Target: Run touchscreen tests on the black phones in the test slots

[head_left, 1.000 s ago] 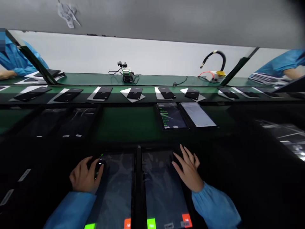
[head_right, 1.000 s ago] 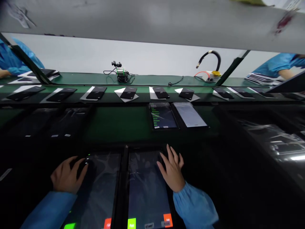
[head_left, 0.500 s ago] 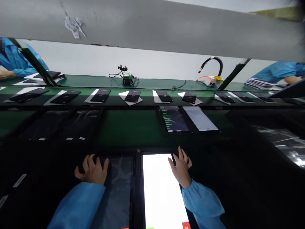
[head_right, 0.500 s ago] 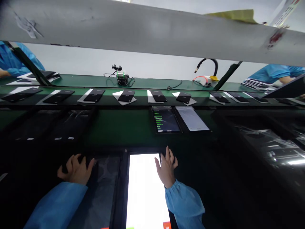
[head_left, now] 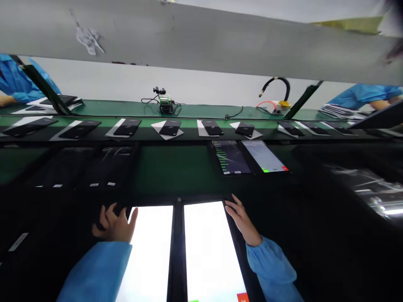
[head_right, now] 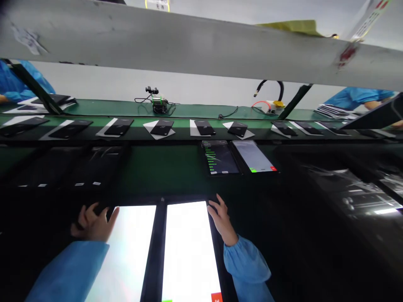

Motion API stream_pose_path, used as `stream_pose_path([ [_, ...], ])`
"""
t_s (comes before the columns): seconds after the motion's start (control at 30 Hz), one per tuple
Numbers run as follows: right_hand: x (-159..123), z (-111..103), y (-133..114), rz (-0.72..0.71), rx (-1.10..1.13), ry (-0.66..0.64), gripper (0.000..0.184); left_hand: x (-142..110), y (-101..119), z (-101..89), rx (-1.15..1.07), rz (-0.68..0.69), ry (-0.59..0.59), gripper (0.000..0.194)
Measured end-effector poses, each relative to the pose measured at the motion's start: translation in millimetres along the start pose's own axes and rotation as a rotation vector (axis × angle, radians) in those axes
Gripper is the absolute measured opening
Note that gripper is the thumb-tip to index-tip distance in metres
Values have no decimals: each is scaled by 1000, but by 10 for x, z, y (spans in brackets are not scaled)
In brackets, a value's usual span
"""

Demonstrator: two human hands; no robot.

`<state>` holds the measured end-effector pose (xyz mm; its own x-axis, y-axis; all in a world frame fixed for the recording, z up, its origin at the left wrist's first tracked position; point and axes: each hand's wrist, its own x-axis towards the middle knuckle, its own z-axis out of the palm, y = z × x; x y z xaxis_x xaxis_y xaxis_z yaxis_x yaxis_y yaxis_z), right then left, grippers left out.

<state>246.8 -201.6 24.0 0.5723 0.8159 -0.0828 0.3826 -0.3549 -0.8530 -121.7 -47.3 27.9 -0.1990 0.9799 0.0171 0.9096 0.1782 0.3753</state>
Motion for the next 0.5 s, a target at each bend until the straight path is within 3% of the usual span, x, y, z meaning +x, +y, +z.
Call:
stream_pose_path([
  [0.1, -49, -26, -45, 39, 132, -3, 57, -166, 100, 31, 94, 220, 95, 44],
  [0.17, -93, -24, -121, 54, 195, 13, 56, -180, 84, 48, 64, 273, 136, 45],
  [0.33, -199, -45, -386, 58, 341, 1, 50, 85, -144, 94, -171, 111, 57, 25],
  [0.43, -228, -68, -476, 101, 425, -57, 47, 255, -262, 79, -262, 13, 27, 37],
  [0.5, -222, -70, -486, 128, 472, -76, 46, 318, -310, 38, -314, 37, -9, 38],
])
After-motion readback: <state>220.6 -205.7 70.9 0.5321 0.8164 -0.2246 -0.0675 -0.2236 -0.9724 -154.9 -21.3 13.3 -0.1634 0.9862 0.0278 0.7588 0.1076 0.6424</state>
